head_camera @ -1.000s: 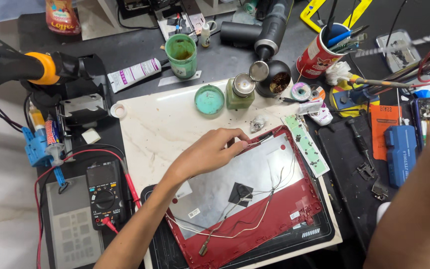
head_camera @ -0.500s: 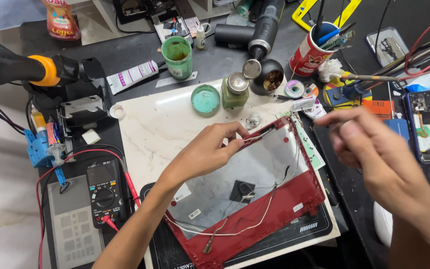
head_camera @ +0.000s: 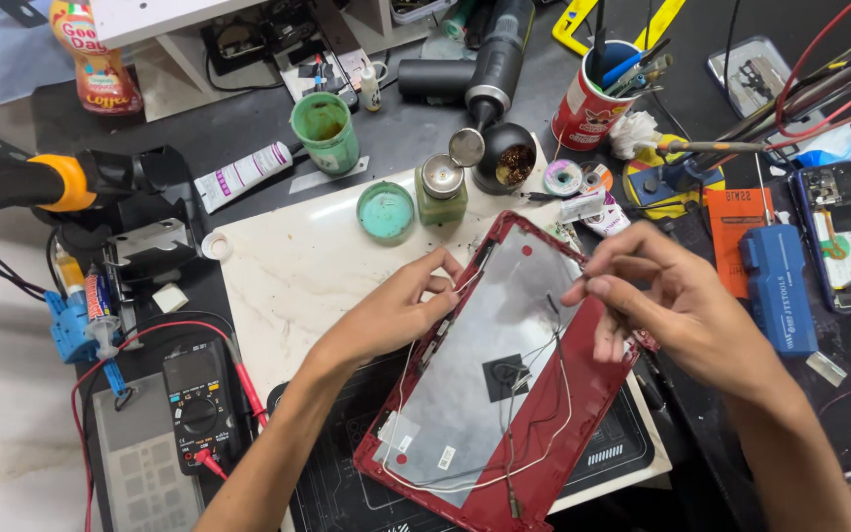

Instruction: The person manipulates a red laptop screen panel by hand and with tweezers, routing internal wires and adjusting components within the frame.

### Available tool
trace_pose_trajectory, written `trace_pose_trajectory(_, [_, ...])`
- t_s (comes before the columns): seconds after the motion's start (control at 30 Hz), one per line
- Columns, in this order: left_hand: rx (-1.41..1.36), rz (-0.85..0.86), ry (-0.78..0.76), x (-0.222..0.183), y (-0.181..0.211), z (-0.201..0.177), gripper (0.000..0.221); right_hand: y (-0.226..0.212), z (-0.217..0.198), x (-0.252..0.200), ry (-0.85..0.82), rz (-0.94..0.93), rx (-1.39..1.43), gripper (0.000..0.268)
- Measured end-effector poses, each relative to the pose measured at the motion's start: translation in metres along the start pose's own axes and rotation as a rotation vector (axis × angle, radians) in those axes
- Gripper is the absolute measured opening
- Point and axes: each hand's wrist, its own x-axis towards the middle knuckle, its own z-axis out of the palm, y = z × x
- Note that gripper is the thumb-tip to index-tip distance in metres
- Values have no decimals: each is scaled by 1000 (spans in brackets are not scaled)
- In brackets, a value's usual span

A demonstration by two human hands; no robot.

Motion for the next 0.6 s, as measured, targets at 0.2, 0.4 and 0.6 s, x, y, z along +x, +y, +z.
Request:
trace_pose_trajectory(0.2, [488,-35,48,-6,0,-14,21,7,16,16,-80,182,379,33])
trace_pose_trajectory(0.4, [615,99,132,-7,-4,-3,20,20,28,26,-157,158,-15,47])
trace_pose_trajectory(0.6, [613,58,181,-9,-1,6,21,52,40,35,97,60,17,36])
